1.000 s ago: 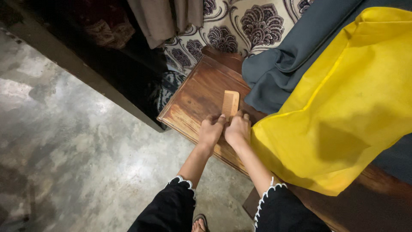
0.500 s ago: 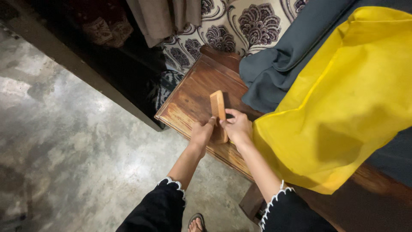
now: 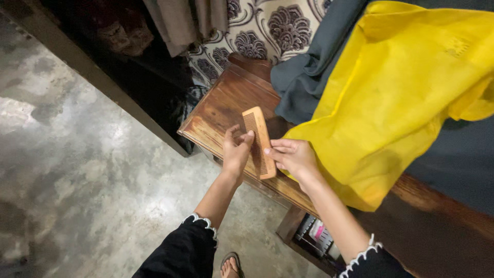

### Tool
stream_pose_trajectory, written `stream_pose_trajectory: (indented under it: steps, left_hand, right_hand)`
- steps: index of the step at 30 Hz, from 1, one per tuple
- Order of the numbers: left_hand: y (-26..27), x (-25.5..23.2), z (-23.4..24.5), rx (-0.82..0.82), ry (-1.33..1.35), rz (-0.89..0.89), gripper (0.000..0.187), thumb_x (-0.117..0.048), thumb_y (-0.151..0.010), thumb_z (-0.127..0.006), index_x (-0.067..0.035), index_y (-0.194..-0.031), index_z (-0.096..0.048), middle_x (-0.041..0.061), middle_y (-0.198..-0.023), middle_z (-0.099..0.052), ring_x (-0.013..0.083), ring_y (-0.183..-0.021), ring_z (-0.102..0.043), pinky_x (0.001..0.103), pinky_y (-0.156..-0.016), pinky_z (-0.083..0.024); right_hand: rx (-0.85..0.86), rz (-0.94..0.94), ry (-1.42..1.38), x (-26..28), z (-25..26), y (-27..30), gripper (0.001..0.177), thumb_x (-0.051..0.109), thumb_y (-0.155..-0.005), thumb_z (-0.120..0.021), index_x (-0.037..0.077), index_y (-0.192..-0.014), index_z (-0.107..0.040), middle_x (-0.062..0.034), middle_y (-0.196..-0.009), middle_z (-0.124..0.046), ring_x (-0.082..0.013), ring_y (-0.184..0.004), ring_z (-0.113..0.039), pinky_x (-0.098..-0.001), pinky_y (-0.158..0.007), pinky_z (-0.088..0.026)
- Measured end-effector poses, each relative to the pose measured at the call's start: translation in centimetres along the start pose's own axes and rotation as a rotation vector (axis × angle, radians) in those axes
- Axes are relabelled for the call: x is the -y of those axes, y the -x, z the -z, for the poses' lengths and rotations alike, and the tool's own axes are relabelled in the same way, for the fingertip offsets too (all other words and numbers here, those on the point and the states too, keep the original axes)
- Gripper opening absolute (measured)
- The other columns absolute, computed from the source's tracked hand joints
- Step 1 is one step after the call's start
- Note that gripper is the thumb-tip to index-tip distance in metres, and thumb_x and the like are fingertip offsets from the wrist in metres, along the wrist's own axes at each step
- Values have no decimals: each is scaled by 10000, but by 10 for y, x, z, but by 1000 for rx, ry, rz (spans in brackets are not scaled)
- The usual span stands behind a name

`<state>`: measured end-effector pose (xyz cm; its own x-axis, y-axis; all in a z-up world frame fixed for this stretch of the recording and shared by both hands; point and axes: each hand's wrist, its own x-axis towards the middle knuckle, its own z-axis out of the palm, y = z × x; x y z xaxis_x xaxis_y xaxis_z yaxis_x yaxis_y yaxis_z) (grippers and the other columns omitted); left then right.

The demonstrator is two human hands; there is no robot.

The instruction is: The person organizes personal items by placing a plastic basket into a yellow tote bag, then moves the bag to a wooden cabinet. They open a drawer to store a blue bottle and a wooden comb, then close the drawer. The person moves the bag to a chair, then returns to the cabinet to store a hairbrush in a different drawer. Finally, they place a charging cable and a pen into a wall-mounted organizer.

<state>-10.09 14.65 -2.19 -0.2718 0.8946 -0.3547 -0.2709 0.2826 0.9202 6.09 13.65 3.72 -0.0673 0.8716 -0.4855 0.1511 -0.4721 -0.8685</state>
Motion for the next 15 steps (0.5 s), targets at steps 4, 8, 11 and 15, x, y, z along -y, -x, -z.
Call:
stream_pose_trajectory:
  steps: [4,8,11,15]
  left_hand:
    - [26,-5,-20,29,119,5,697,-191,-921,-715,-47,-1491,-342,96,-1008,-702,152,-892,-641,295,-795,-533]
    - [63,-9,-39,77,120,60,712,-173,-911,-721,-79,-1496,-327,92,-1041,-703,146,-919,-664,298,-786,-541]
    - [90,-9,-49,147,124,79,704,-153,-904,-716,-108,-1496,-338,90,-1057,-708,145,-929,-674,297,-788,-551]
    - [116,-9,-63,226,129,82,626,-141,-910,-712,-107,-1465,-426,89,-1071,-707,138,-940,-674,287,-795,-554]
  right_hand:
    - [-2,-26,50,-7,31,31,431,193,-830,-810,34,-1224,-737,-69,-1092,-782,-116,-877,-717,-261,-744,-570]
    - [-4,-29,54,-18,60,61,426,182,-820,-812,28,-1214,-756,-73,-1078,-794,-122,-871,-721,-270,-751,-576]
    - [9,-48,56,-30,82,82,426,181,-819,-813,24,-1212,-756,-77,-1086,-804,-118,-882,-728,-264,-776,-582]
    - [-1,-90,120,-44,110,105,438,193,-830,-806,36,-1234,-749,-86,-1096,-812,-118,-901,-734,-262,-811,-583]
